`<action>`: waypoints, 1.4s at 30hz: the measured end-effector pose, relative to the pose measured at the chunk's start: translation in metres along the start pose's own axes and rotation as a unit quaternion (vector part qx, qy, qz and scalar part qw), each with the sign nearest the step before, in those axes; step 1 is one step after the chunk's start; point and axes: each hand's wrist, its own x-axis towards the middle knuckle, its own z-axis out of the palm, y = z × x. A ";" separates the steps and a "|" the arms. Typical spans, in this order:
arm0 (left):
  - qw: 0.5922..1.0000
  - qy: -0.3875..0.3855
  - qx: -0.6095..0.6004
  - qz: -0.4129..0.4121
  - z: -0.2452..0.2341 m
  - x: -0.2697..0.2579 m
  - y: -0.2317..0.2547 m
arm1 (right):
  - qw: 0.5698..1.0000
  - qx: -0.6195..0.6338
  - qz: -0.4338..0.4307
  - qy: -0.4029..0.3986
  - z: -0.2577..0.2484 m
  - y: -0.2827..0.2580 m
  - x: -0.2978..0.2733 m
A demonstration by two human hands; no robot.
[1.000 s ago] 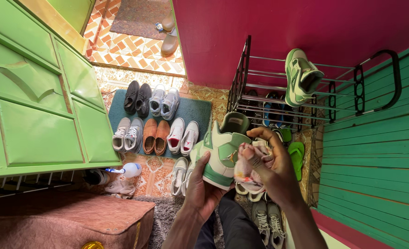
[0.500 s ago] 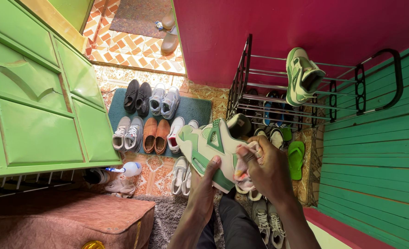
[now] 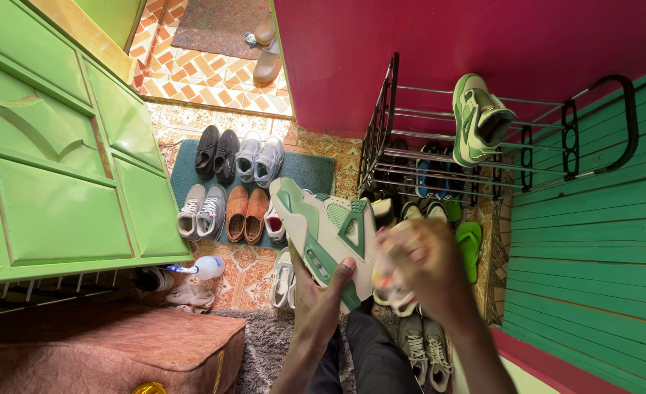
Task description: The person cleans multiple sneakers using a cloth and a spray bottle. They wipe the exterior of each shoe, rotate them to clean different sides, and place them on a metal shoe rack after cleaning.
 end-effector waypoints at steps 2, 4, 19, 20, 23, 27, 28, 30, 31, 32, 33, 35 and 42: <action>0.999 0.001 0.035 0.032 0.001 0.000 0.000 | 0.973 -0.203 -0.110 0.009 0.012 -0.004 -0.001; 0.995 0.001 0.066 0.070 0.000 0.000 0.001 | 0.989 -0.146 0.007 -0.035 0.012 -0.010 0.001; 0.993 -0.030 0.105 0.043 -0.013 -0.002 -0.010 | 0.995 -0.066 0.028 -0.073 0.025 -0.001 0.012; 0.994 -0.034 0.096 0.036 -0.012 -0.002 -0.010 | 0.993 -0.052 0.051 -0.091 0.022 -0.004 0.009; 0.995 -0.043 0.083 0.033 -0.014 -0.002 -0.008 | 0.991 -0.081 -0.021 -0.101 0.016 -0.012 0.002; 0.994 -0.048 0.099 0.028 -0.016 -0.004 -0.005 | 0.984 -0.098 -0.095 -0.114 0.016 -0.010 -0.006; 0.993 -0.050 0.105 0.015 -0.016 -0.004 -0.004 | 0.986 -0.094 -0.090 -0.105 0.018 -0.009 -0.004; 0.993 -0.065 0.091 0.027 -0.015 -0.006 -0.004 | 0.990 -0.100 -0.065 -0.081 0.022 -0.005 -0.003; 0.993 -0.072 0.085 0.036 -0.015 -0.005 -0.003 | 0.991 -0.108 -0.049 -0.063 0.024 -0.004 0.002; 0.992 -0.077 0.092 0.043 -0.015 -0.005 -0.002 | 0.992 -0.116 -0.033 -0.045 0.025 -0.003 0.006; 0.990 -0.082 0.100 0.049 -0.016 -0.006 -0.001 | 0.990 -0.126 -0.054 -0.023 0.026 -0.001 0.010; 0.990 -0.095 0.092 0.046 -0.015 -0.007 0.001 | 0.984 -0.147 -0.097 0.020 0.027 0.003 0.016; 0.988 -0.119 0.098 0.006 -0.024 -0.004 0.013 | 0.991 0.068 -0.054 -0.106 0.025 0.021 0.017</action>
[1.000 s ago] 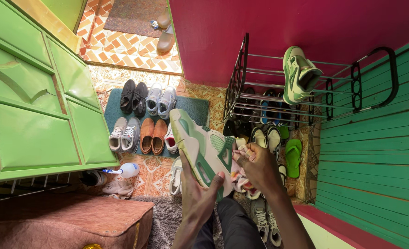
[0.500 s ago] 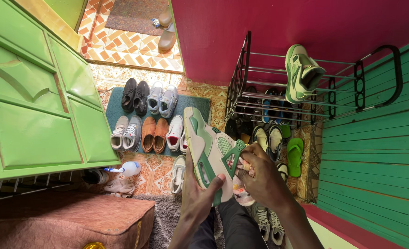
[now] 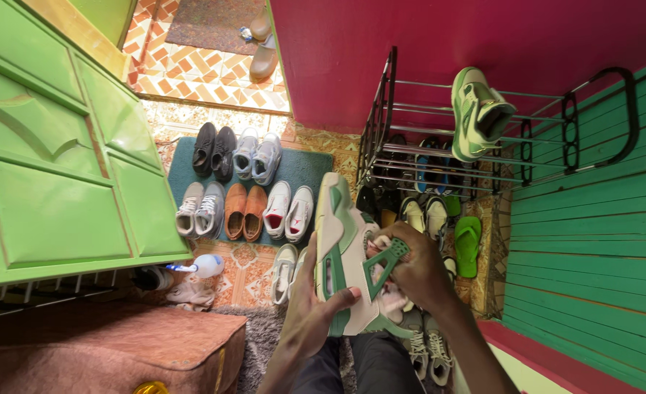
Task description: The person cleans multiple sneakers using a cloth and a spray bottle. They wipe the exterior of each shoe, rotate them to clean different sides, and place them on a metal shoe rack after cleaning.
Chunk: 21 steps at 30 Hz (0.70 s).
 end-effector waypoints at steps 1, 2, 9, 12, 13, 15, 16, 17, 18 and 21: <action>1.000 -0.005 -0.007 0.014 -0.002 -0.001 0.000 | 0.998 0.051 0.015 -0.031 -0.003 0.000 -0.004; 0.999 -0.015 -0.039 -0.009 -0.004 -0.003 0.001 | 0.992 0.101 0.029 -0.062 -0.005 -0.001 -0.007; 0.990 -0.085 -0.097 -0.052 -0.003 -0.006 0.001 | 0.994 -0.028 -0.105 0.002 -0.014 -0.016 0.008; 0.997 -0.079 0.001 -0.006 0.002 -0.003 -0.005 | 0.995 0.037 0.027 0.088 -0.024 -0.022 0.026; 0.997 -0.072 0.036 0.004 0.002 -0.003 -0.008 | 0.990 0.003 -0.004 0.138 -0.031 -0.025 0.031; 0.996 -0.068 0.031 0.044 0.000 0.000 -0.012 | 0.978 0.089 -0.019 0.186 -0.040 -0.030 0.036; 0.995 -0.068 0.028 0.065 0.000 0.001 -0.013 | 0.961 0.208 -0.003 0.182 -0.048 -0.034 0.035; 0.996 -0.059 0.037 0.057 0.001 0.002 -0.015 | 0.930 0.323 0.012 0.177 -0.053 -0.039 0.033; 0.997 -0.049 0.046 0.049 0.001 0.003 -0.015 | 0.943 0.275 0.006 0.187 -0.050 -0.042 0.031; 0.995 -0.041 0.071 0.053 0.003 0.007 -0.016 | 0.979 0.136 -0.032 0.147 -0.025 -0.049 0.025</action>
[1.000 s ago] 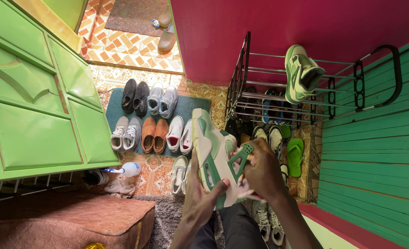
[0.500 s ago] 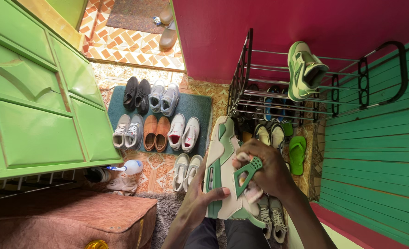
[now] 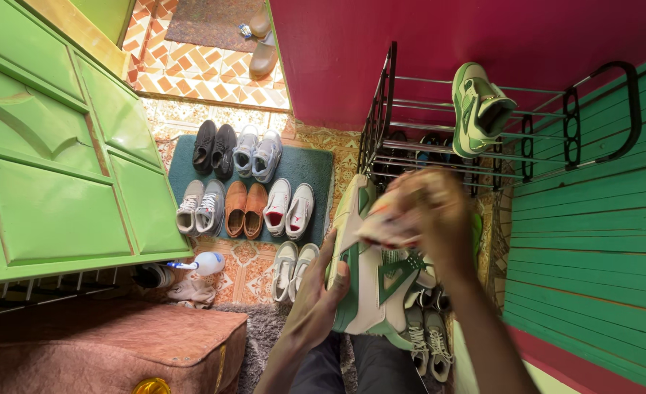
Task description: The person cleans multiple sneakers using a cloth and a spray bottle. They wipe the exterior of each shoe, rotate them to clean different sides, and place them on a metal shoe rack after cleaning.
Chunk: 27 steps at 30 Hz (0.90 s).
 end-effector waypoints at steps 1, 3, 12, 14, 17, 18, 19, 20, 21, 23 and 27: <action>1.000 0.000 0.008 0.005 0.001 0.001 0.000 | 0.997 -0.036 -0.023 -0.065 0.008 0.001 -0.008; 1.000 0.008 0.003 0.004 0.000 0.007 0.001 | 0.931 -0.350 -0.018 -0.102 0.033 0.002 -0.035; 0.996 0.054 0.056 -0.041 0.006 0.018 -0.023 | 0.865 -0.459 -0.182 -0.084 0.041 0.001 -0.088; 0.995 0.065 0.042 -0.055 0.010 0.021 -0.030 | 0.879 -0.445 -0.128 -0.115 0.037 0.006 -0.094; 0.994 0.075 -0.049 -0.063 0.015 0.028 -0.032 | 0.892 -0.420 -0.093 -0.142 0.030 0.015 -0.101; 0.990 0.080 -0.096 -0.073 0.018 0.031 -0.031 | 0.895 -0.411 -0.088 -0.148 0.027 0.019 -0.104; 0.983 0.084 -0.142 -0.084 0.021 0.035 -0.028 | 0.903 -0.397 -0.072 -0.145 0.024 0.023 -0.105; 0.979 0.080 -0.169 -0.080 0.021 0.038 -0.025 | 0.911 -0.384 -0.054 -0.142 0.020 0.028 -0.106; 0.975 0.075 -0.197 -0.076 0.020 0.042 -0.022 | 0.918 -0.370 -0.036 -0.139 0.016 0.034 -0.105; 0.963 0.057 -0.256 -0.069 0.024 0.048 -0.017 | 0.963 -0.233 0.060 -0.117 0.001 0.047 -0.098; 0.943 0.028 -0.320 -0.084 0.035 0.065 -0.016 | 0.960 -0.053 0.270 -0.058 -0.034 0.064 -0.080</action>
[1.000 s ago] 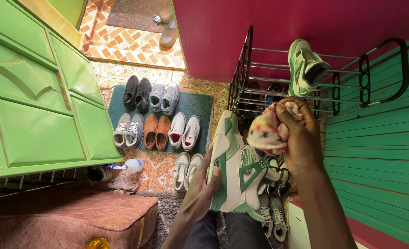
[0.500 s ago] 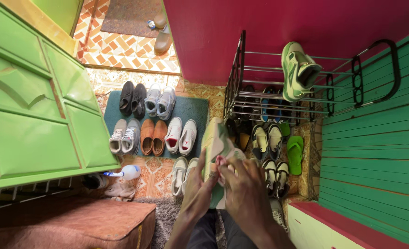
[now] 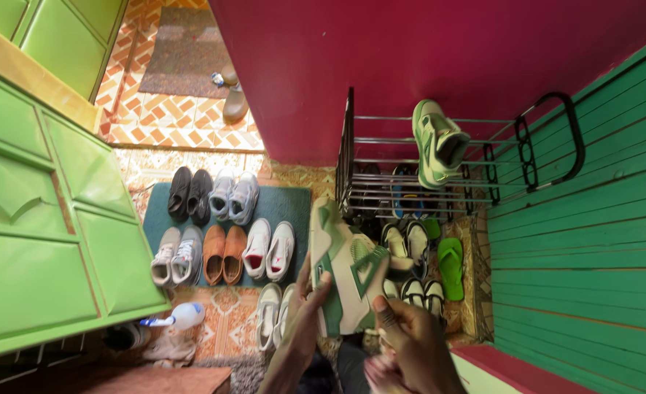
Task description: The person cleans multiple sneakers using a cloth and a spray bottle. They wipe the exterior of each shoe, rotate them to clean different sides, and place them on a metal shoe rack after cleaning.
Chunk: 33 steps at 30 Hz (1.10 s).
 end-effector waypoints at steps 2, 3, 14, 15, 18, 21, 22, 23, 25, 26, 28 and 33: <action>0.999 -0.014 -0.031 -0.019 0.009 0.013 -0.012 | 0.999 0.002 -0.001 -0.034 -0.020 0.002 0.012; 0.997 -0.029 -0.061 -0.027 0.012 0.018 -0.019 | 0.999 0.002 0.001 -0.049 -0.030 0.003 0.015; 0.903 -0.137 -0.361 -0.187 0.026 0.102 -0.063 | 0.975 0.156 0.137 -0.075 -0.121 0.020 0.057; 0.897 -0.146 -0.374 -0.185 0.031 0.109 -0.065 | 0.968 0.206 0.109 -0.091 -0.120 0.017 0.065; 0.890 -0.150 -0.386 -0.188 0.046 0.129 -0.072 | 0.991 -0.037 0.128 -0.007 -0.110 0.001 0.111; 0.887 -0.141 -0.398 -0.184 0.054 0.146 -0.082 | 0.999 -0.025 0.025 -0.033 -0.103 -0.004 0.149; 0.886 -0.139 -0.405 -0.180 0.056 0.154 -0.086 | 0.999 -0.032 0.020 -0.021 -0.106 -0.003 0.159; 0.905 -0.140 -0.358 -0.180 0.056 0.166 -0.089 | 0.999 -0.037 0.013 -0.011 -0.107 -0.002 0.172; 0.937 -0.140 -0.264 -0.181 0.054 0.192 -0.096 | 0.997 -0.081 0.003 0.004 -0.112 -0.002 0.199; 0.962 -0.118 -0.171 -0.178 0.055 0.206 -0.100 | 0.993 -0.120 -0.001 0.011 -0.116 -0.003 0.214; 0.983 -0.073 0.018 -0.169 0.061 0.236 -0.101 | 0.983 -0.182 -0.015 0.021 -0.122 -0.005 0.247; 0.984 -0.035 0.142 -0.103 0.086 0.275 -0.062 | 0.969 -0.244 -0.020 0.017 -0.134 -0.015 0.337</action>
